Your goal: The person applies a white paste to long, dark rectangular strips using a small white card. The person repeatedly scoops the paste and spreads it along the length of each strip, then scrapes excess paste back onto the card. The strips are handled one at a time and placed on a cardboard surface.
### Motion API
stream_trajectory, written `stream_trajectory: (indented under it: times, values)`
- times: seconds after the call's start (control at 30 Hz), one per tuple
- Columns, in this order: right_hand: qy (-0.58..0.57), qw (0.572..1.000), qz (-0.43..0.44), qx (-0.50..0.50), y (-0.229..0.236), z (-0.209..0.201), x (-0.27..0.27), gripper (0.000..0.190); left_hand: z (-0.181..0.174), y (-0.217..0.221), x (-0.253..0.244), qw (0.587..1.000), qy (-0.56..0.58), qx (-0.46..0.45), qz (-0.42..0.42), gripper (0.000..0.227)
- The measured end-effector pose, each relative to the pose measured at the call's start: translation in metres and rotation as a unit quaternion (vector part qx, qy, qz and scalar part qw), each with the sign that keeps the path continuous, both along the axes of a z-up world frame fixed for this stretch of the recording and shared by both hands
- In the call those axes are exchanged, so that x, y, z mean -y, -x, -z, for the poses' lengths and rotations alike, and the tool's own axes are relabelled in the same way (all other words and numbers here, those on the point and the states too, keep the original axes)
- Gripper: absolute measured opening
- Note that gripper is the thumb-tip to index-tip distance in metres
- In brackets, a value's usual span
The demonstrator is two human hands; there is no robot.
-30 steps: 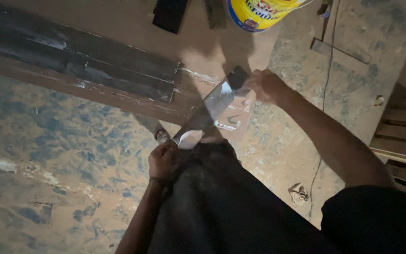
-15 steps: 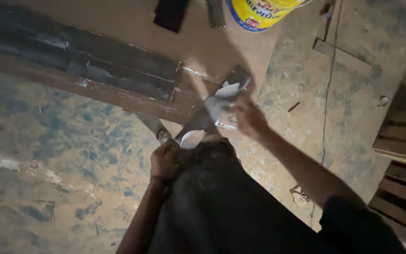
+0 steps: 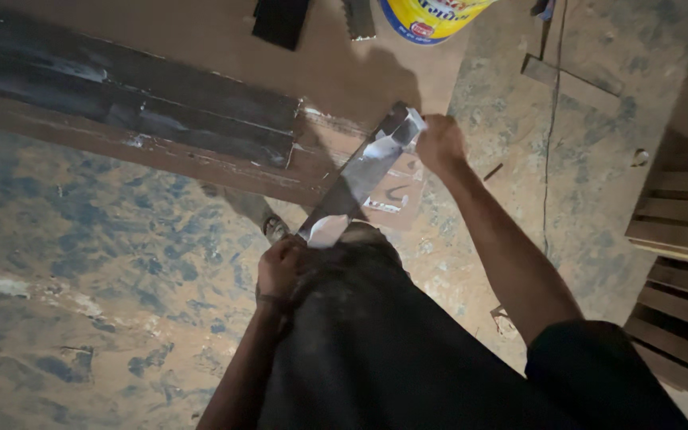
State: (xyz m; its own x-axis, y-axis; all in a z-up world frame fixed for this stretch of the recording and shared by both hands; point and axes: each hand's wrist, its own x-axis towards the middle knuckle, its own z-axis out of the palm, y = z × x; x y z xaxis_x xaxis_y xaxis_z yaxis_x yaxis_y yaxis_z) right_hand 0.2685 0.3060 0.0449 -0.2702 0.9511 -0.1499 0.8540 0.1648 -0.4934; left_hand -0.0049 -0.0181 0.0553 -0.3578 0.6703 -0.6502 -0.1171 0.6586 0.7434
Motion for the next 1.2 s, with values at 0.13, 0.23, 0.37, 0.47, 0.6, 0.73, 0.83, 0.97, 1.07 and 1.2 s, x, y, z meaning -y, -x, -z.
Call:
stream_trajectory:
  times: [0.13, 0.23, 0.37, 0.47, 0.6, 0.73, 0.83, 0.97, 1.07, 1.2]
  values:
    - [-0.011, 0.999, -0.03, 0.03, 0.008, 0.019, 0.003, 0.013, -0.004, 0.001, -0.004, 0.996, -0.049, -0.071, 0.029, 0.023]
    - [-0.071, 0.985, -0.106, 0.114, 0.012, 0.026, 0.008, 0.014, -0.005, 0.004, -0.003, 0.996, -0.016, -0.069, 0.045, 0.022]
    - [0.009, 0.996, -0.033, 0.082, 0.01, 0.021, -0.025, 0.02, 0.003, 0.006, 0.003, 0.988, -0.071, -0.102, 0.087, 0.019]
    - [-0.009, 0.993, -0.039, 0.109, 0.013, 0.016, -0.051, 0.021, 0.013, 0.001, -0.002, 0.997, -0.065, -0.035, 0.034, 0.018]
    - [0.029, 0.989, -0.092, 0.114, 0.028, 0.019, -0.017, 0.019, 0.022, -0.004, 0.009, 0.995, -0.063, 0.069, -0.029, 0.019]
    - [0.001, 0.982, -0.167, 0.087, 0.053, 0.001, 0.043, 0.017, 0.021, 0.002, 0.003, 0.998, -0.05, -0.026, 0.033, 0.021]
    - [0.14, 0.979, -0.13, 0.074, 0.053, -0.021, 0.069, 0.027, 0.016, 0.006, 0.0, 0.993, -0.056, -0.079, 0.066, 0.021]
    - [-0.118, 0.987, -0.104, -0.008, 0.051, -0.029, 0.086, 0.029, 0.01, 0.008, 0.008, 0.954, -0.159, -0.182, 0.177, 0.019]
    - [-0.095, 0.977, -0.148, 0.121, 0.063, -0.017, 0.114, 0.036, 0.008, 0.009, 0.001, 0.909, -0.241, -0.278, 0.196, 0.018]
    - [-0.038, 0.97, -0.238, 0.035, 0.049, -0.01, 0.14, 0.048, 0.001, 0.005, -0.003, 0.997, -0.038, -0.042, 0.048, 0.019]
